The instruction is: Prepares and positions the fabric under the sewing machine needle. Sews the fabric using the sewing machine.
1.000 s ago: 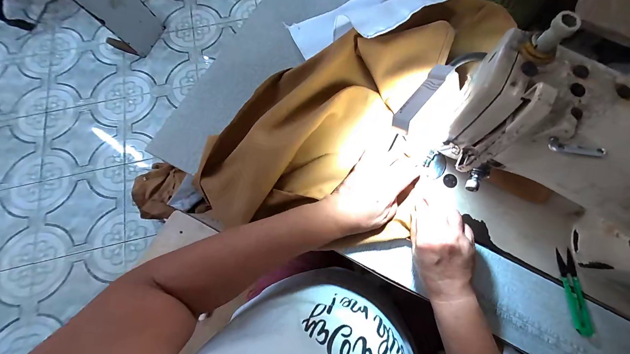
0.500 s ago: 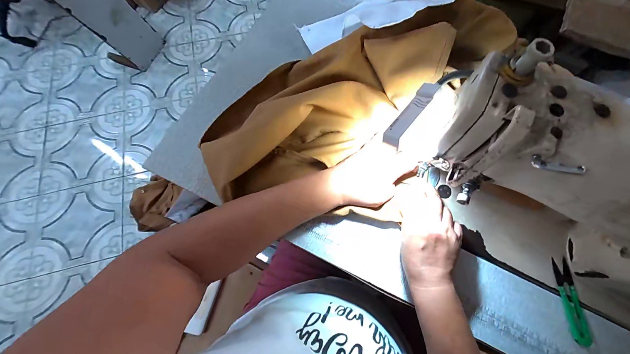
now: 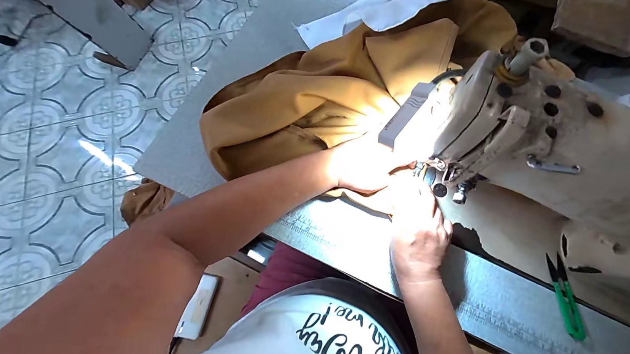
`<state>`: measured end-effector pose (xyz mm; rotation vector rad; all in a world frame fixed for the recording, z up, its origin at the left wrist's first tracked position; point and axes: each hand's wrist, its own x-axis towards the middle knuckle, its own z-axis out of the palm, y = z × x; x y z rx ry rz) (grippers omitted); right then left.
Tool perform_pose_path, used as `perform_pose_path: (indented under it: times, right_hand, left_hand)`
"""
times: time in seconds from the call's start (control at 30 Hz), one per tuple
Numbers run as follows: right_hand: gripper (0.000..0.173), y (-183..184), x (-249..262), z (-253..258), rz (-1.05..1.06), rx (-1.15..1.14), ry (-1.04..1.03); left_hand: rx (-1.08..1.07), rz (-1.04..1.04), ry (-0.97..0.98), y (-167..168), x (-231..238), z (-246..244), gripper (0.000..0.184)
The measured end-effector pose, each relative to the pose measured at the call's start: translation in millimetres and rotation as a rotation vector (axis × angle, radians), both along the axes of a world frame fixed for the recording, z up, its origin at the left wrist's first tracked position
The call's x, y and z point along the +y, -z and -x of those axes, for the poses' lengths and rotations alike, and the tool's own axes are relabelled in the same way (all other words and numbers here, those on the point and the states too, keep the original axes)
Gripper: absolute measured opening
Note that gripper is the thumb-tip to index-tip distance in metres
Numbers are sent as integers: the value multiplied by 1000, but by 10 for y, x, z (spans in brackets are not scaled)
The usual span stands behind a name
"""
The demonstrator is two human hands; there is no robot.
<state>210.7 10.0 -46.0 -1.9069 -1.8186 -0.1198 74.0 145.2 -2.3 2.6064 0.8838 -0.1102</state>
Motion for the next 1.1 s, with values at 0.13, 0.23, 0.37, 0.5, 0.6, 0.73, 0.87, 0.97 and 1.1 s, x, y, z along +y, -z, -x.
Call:
perform_pose_path:
  times: [0.13,0.23,0.37,0.5,0.6,0.73,0.87,0.97,1.1]
  right_hand:
    - [29,-16,13,8,11,3,9]
    - [28,-10,6,11,6,2,11]
    - [27,-26,24,15,-5,2,23]
    - [29,-45,61,-3,8,0,12]
    - [28,-30,74,-25,-16,13,-5]
    - [22,12,101,-89,-91,85,-22]
    - [25,-35,-68,-196,-43,337,-28]
    - [19,-20,-168,-205,-54,343,12]
    - [28,-86,-51,-158,18,355,38]
  left_hand:
    - [11,22,-9,-17,15,0,52]
    - [18,32,-9,-12,20,4,53]
    - [27,-8,21,-12,42,5,53]
    - [138,-3,54,-84,67,-13,54]
    - [-9,-129,105,6,67,60,51]
    - [-477,-506,225,82,-188,152,24]
    - [-465,-381,138,162,-496,248,14]
    - [-546,-180,-86,161,-538,287,16]
    - [-614,35,-186,65,-528,276,19]
